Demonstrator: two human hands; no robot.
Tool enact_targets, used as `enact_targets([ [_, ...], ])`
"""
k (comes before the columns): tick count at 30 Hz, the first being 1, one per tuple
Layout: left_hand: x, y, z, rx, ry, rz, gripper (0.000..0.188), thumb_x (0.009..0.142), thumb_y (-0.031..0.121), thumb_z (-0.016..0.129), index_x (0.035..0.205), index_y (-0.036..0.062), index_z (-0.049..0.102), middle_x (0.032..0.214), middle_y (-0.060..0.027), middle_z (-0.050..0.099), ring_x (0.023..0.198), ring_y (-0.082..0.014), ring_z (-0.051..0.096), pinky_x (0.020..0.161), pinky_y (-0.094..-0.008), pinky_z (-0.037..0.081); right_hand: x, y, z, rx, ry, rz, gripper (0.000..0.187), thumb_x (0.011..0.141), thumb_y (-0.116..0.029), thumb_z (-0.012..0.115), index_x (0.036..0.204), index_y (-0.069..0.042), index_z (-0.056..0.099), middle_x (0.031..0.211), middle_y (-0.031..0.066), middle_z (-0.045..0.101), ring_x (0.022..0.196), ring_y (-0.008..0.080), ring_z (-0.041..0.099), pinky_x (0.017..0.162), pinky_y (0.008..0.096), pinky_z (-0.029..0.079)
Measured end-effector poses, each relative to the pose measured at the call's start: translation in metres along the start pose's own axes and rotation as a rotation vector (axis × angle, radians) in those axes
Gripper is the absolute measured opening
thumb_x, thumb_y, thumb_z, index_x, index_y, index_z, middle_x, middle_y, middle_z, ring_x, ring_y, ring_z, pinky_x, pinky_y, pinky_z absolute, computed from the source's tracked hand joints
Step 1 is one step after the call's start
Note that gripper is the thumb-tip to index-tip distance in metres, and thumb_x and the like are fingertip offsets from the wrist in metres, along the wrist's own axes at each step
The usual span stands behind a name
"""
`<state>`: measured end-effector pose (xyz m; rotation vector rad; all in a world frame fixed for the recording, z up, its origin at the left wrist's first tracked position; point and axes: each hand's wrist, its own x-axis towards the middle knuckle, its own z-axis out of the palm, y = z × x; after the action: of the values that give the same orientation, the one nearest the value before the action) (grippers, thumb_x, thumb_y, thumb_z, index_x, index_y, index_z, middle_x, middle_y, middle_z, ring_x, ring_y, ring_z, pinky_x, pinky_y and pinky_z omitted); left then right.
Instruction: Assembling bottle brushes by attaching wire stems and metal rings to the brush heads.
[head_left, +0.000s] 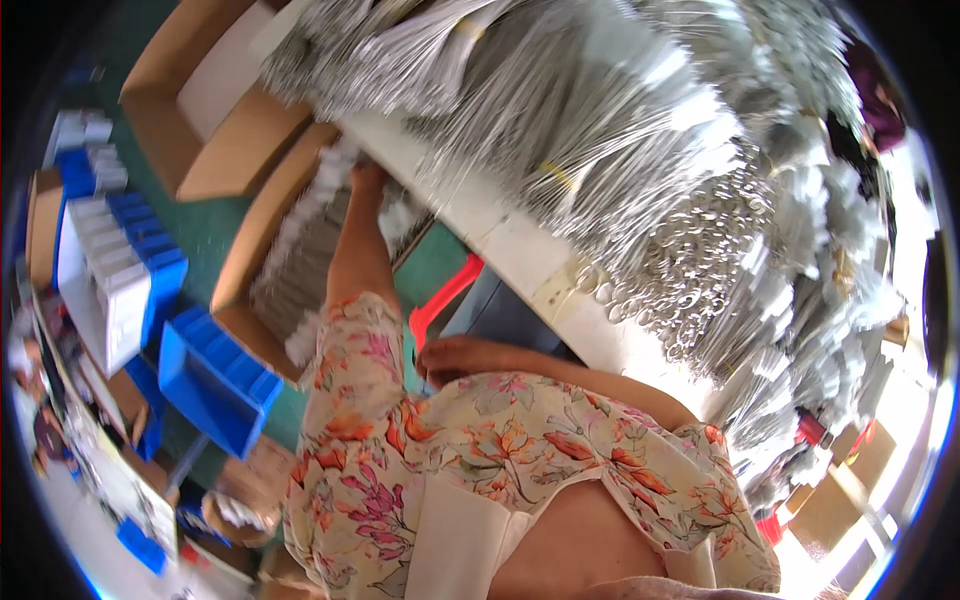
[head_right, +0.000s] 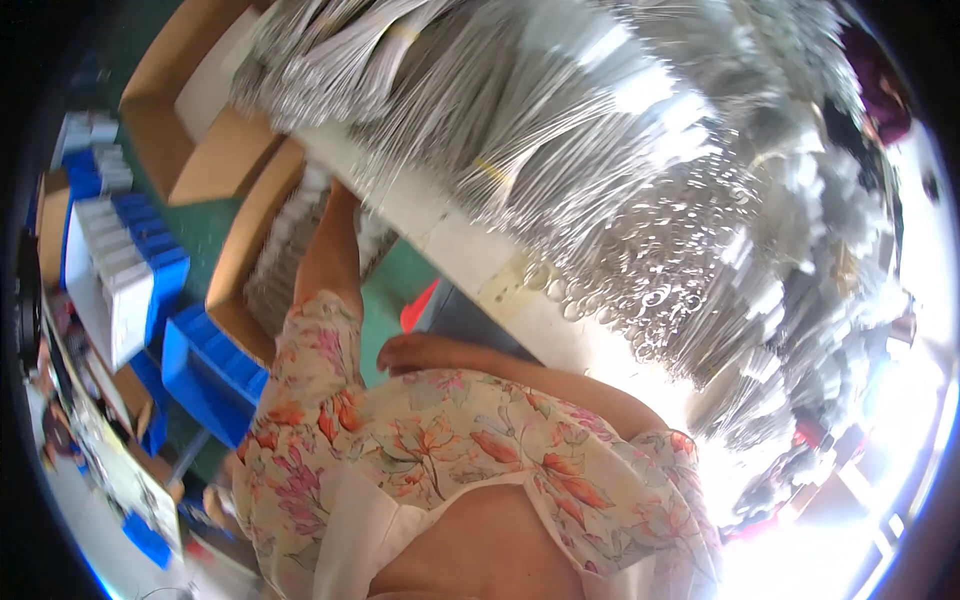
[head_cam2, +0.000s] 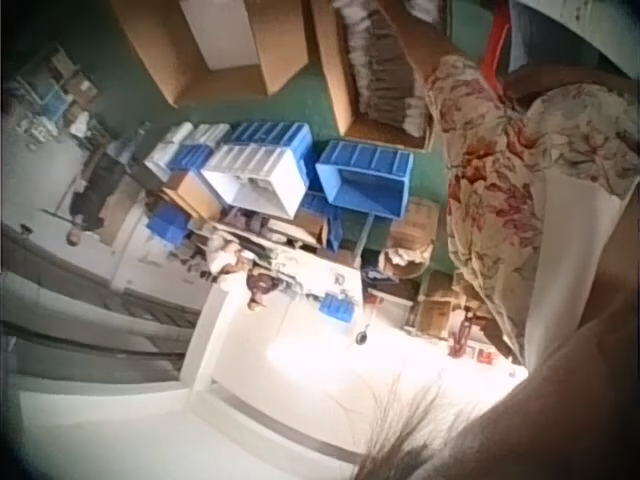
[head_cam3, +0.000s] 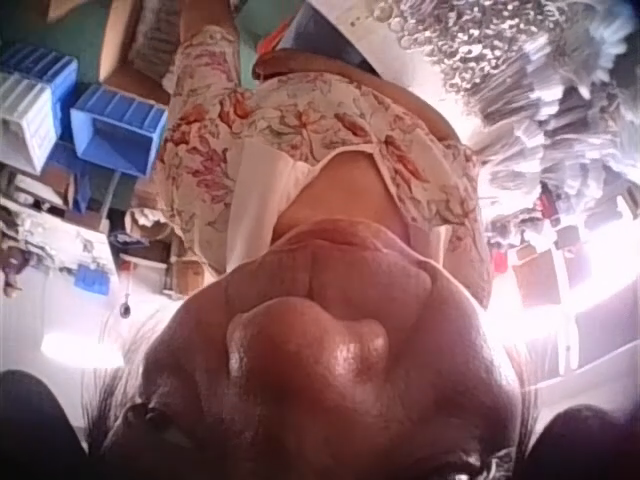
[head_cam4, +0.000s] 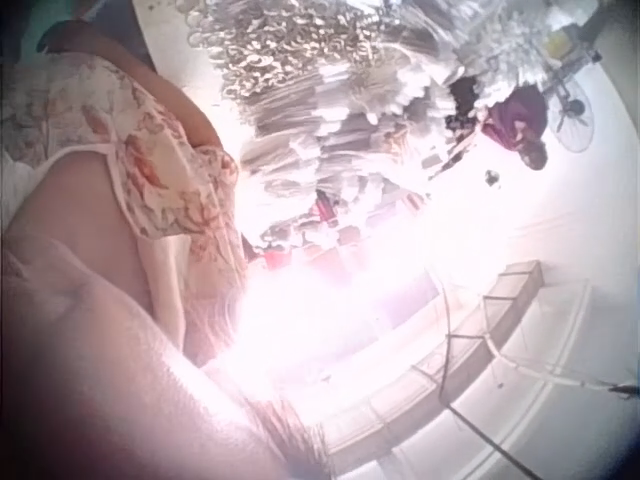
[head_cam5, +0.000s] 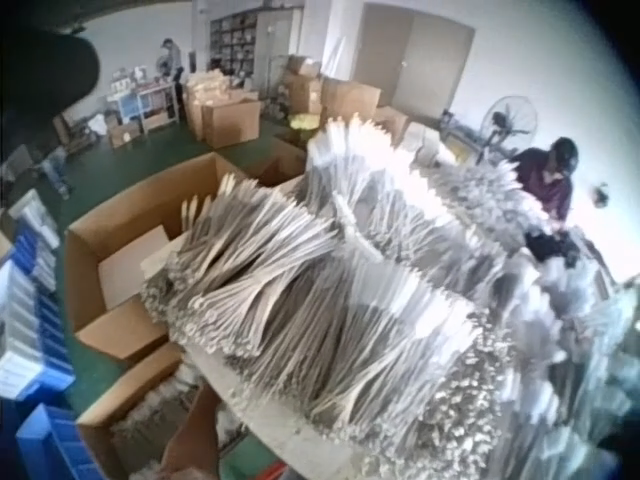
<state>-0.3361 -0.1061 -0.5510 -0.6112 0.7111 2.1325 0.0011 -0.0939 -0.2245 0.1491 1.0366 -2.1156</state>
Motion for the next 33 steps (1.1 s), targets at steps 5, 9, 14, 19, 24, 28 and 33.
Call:
enact_targets([
  [5,-0.062,0.009,-0.019,1.208,-0.013,0.085,0.033,0.085,0.023,0.048,0.109,-0.0007,0.049,0.102,-0.0129,0.057,0.086,-0.0236,0.057,0.073,-0.0339,0.047,0.015,0.019,-0.003,-0.195,-0.033,-0.098,0.034,0.09,-0.038,0.046,0.103,-0.009,0.058,0.093,0.0027,0.059,0.085,0.0114,0.053,0.076,0.028,0.044],
  [9,-0.172,0.088,-0.069,2.132,0.111,0.49,0.036,0.083,0.025,0.051,0.11,0.0021,0.051,0.108,-0.0115,0.056,0.095,-0.023,0.055,0.082,-0.0338,0.045,0.0,-0.025,0.019,-0.118,-0.113,-0.001,0.03,0.087,-0.033,0.054,0.1,-0.006,0.057,0.087,-0.0007,0.056,0.078,0.0068,0.049,0.071,0.0239,0.041],
  [14,-0.258,0.097,0.117,0.728,0.358,1.022,0.033,0.088,0.027,0.047,0.1,-0.003,0.053,0.091,-0.0141,0.059,0.076,-0.0208,0.057,0.062,-0.0323,0.05,-0.053,-0.057,0.029,0.421,-0.195,-0.109,0.03,0.087,-0.032,0.053,0.101,-0.005,0.055,0.086,0.005,0.058,0.075,0.0147,0.055,0.071,0.028,0.044],
  [19,-0.382,0.078,0.358,0.926,-0.09,1.448,0.033,0.09,0.021,0.047,0.114,-0.0029,0.049,0.095,-0.0156,0.058,0.088,-0.0229,0.058,0.078,-0.0309,0.048,-0.127,-0.098,0.049,0.38,-0.339,-0.333,0.032,0.088,-0.03,0.051,0.104,-0.003,0.053,0.095,0.008,0.059,0.085,0.0163,0.057,0.076,0.0301,0.045],
  [24,-0.342,0.006,0.487,1.522,-0.736,0.984,0.023,0.087,0.012,0.055,0.106,-0.001,0.055,0.099,-0.0087,0.06,0.09,-0.0149,0.058,0.081,-0.025,0.044,-0.243,-0.078,0.037,0.307,0.095,-0.735,0.034,0.087,-0.03,0.052,0.108,-0.003,0.052,0.097,0.0079,0.058,0.091,0.0172,0.056,0.079,0.0323,0.044],
  [28,-0.264,0.023,0.524,2.218,-0.564,1.099,0.025,0.08,0.005,0.058,0.105,0.0058,0.058,0.101,-0.0075,0.061,0.093,-0.0158,0.058,0.082,-0.0281,0.045,-0.318,-0.028,0.043,0.348,0.356,-0.99,0.033,0.086,-0.028,0.051,0.103,0.0,0.052,0.09,0.0129,0.057,0.084,0.0223,0.056,0.076,0.0344,0.044],
  [33,-0.231,0.011,0.558,2.464,-0.672,0.922,0.025,0.074,0.0,0.061,0.098,0.0069,0.063,0.092,-0.008,0.063,0.087,-0.0187,0.06,0.078,-0.031,0.047,-0.367,0.017,0.054,0.465,0.715,-1.268,0.031,0.084,-0.031,0.054,0.092,-0.002,0.049,0.073,0.0098,0.051,0.067,0.0202,0.049,0.063,0.035,0.042],
])
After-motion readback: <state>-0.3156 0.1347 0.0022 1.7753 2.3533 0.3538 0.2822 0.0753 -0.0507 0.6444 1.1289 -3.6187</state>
